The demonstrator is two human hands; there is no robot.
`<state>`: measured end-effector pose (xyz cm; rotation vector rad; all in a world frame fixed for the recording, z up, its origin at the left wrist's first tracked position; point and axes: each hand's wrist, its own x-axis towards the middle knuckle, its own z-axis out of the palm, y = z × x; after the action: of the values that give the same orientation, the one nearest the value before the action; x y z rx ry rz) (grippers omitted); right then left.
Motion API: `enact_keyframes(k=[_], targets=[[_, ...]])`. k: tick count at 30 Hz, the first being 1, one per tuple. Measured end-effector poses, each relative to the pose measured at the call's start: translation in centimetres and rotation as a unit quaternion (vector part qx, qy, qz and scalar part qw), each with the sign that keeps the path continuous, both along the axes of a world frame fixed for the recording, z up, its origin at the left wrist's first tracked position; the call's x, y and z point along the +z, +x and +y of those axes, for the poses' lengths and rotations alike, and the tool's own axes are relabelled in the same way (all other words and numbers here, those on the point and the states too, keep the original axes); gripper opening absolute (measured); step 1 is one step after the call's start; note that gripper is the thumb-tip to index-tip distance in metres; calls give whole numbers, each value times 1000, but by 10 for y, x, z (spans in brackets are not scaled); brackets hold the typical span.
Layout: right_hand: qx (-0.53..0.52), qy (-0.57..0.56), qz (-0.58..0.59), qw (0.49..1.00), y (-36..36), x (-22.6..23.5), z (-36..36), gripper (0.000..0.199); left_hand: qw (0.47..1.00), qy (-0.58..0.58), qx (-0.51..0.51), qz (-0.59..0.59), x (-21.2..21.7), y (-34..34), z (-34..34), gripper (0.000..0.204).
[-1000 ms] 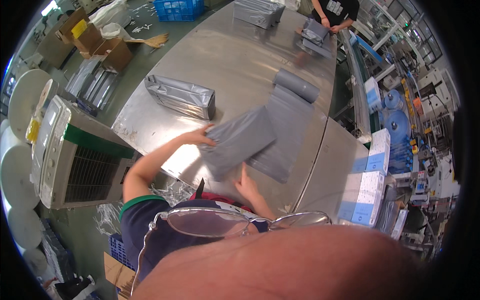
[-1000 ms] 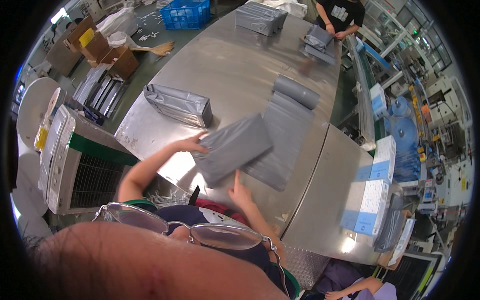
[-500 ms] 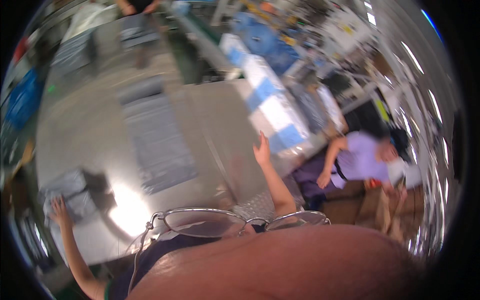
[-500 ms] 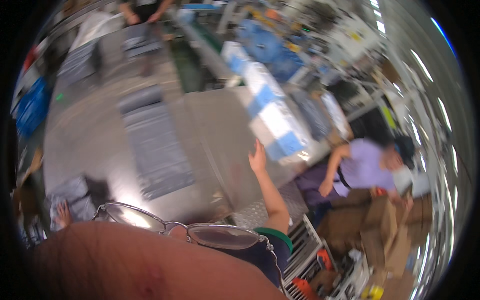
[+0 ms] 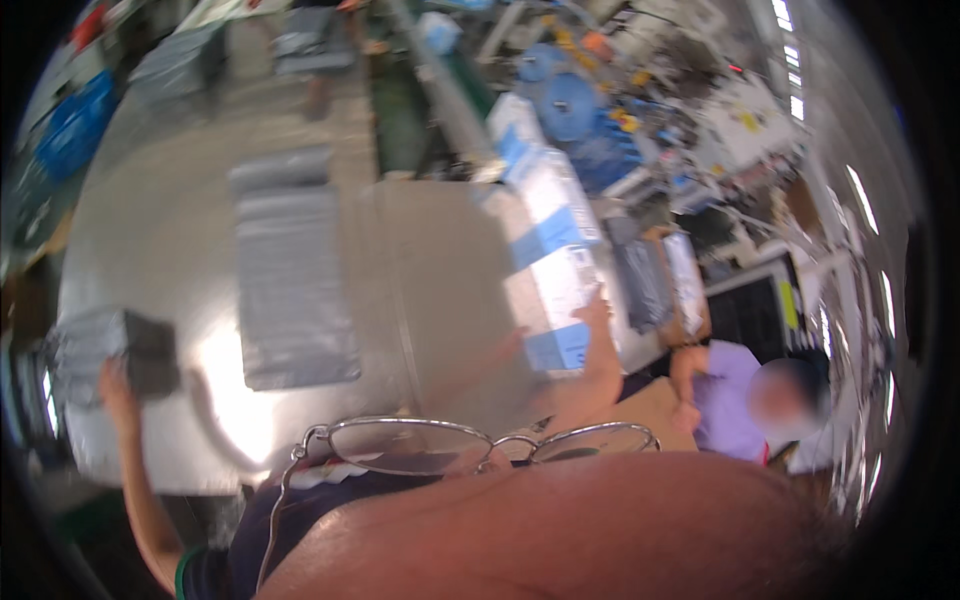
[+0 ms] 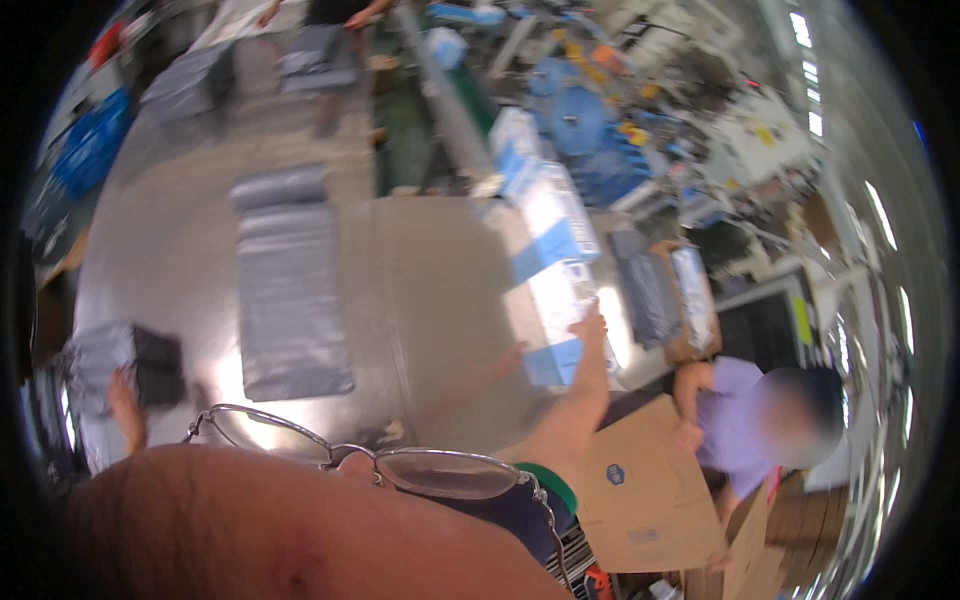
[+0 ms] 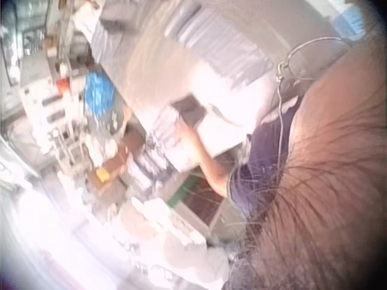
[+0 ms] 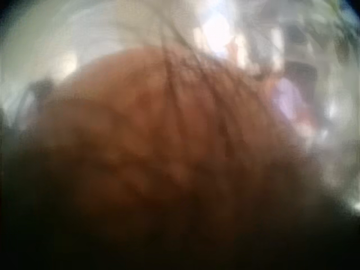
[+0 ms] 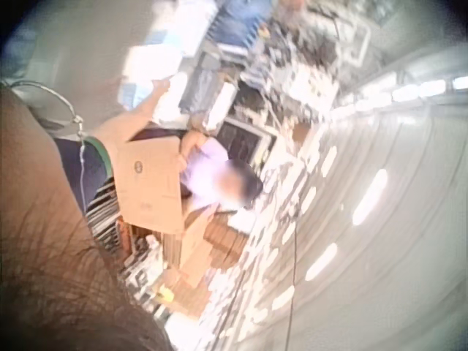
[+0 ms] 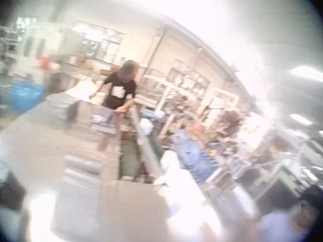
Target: The person places items into grey plastic mailing bags on a metal table, folding the top of each bag over and pressing it down to seal it. They repeat this process with multiple items, stacking the finished packages to the side.
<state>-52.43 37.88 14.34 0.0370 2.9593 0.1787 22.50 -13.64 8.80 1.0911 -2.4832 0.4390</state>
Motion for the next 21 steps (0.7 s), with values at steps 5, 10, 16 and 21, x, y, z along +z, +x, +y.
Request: enact_keyframes(k=[5, 10, 16, 21], targets=[[220, -135, 57, 965, 62, 28, -38, 96, 951, 234, -195, 48, -7, -120, 82, 23], [621, -133, 176, 752, 211, 64, -140, 69, 933, 324, -131, 88, -34, -176, 104, 11], [805, -247, 148, 519, 297, -43, -162, 43, 908, 271, -306, -86, -35, -226, 106, 23], [783, -261, -29, 564, 324, -66, -138, 39, 915, 131, -344, -165, -60, -232, 117, 18]])
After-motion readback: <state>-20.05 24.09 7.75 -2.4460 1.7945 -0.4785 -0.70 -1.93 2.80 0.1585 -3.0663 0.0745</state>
